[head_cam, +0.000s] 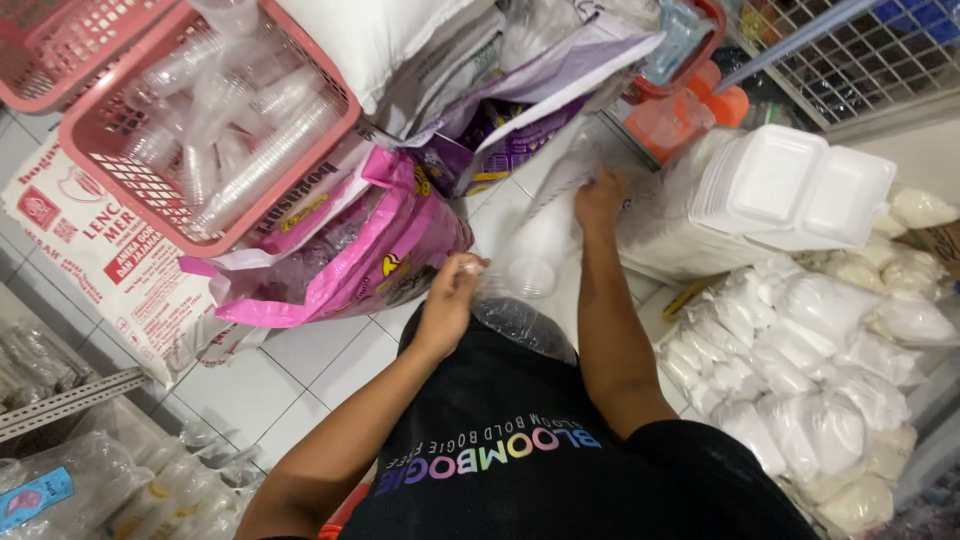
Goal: The person removes plastic cups from a pink bag and places them into a pink basket before taking stacks of cups from a shelf and putting them into the pink bag.
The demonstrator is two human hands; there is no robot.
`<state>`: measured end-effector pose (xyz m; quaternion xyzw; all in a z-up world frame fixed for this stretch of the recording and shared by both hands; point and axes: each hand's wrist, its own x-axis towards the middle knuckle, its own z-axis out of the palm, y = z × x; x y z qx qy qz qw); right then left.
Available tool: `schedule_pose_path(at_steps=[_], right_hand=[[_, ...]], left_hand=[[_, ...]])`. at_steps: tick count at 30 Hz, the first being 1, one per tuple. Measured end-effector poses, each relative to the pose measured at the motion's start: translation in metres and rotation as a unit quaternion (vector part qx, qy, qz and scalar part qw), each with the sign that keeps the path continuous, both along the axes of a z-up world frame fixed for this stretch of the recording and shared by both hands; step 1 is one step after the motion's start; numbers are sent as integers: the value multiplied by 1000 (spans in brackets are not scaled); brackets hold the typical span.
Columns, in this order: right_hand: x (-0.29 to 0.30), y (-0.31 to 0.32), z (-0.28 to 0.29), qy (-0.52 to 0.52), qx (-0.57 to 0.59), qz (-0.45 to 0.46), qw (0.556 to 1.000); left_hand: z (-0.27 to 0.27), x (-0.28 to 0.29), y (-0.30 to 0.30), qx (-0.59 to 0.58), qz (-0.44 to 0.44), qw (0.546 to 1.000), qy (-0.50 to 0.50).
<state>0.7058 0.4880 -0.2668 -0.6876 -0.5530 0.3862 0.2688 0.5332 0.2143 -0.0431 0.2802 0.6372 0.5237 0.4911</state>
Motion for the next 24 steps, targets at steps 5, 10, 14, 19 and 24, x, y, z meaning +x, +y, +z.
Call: schedule_pose_path(at_steps=[5, 10, 14, 19, 24], right_hand=[[-42, -55, 21, -20, -46, 204, 978], [-94, -180, 84, 25, -285, 644, 710], [-135, -205, 102, 21, -284, 690, 666], [-220, -241, 101, 28, -231, 762, 604], [-273, -326, 130, 63, -146, 852, 500]], left_hand=[[12, -21, -20, 56, -110, 992, -23], [19, -21, -68, -32, -195, 980, 6], [27, -20, -140, -21, -184, 983, 15], [-35, -24, -223, -19, 342, 885, -315], [-81, -34, -256, 4, 537, 721, -438]])
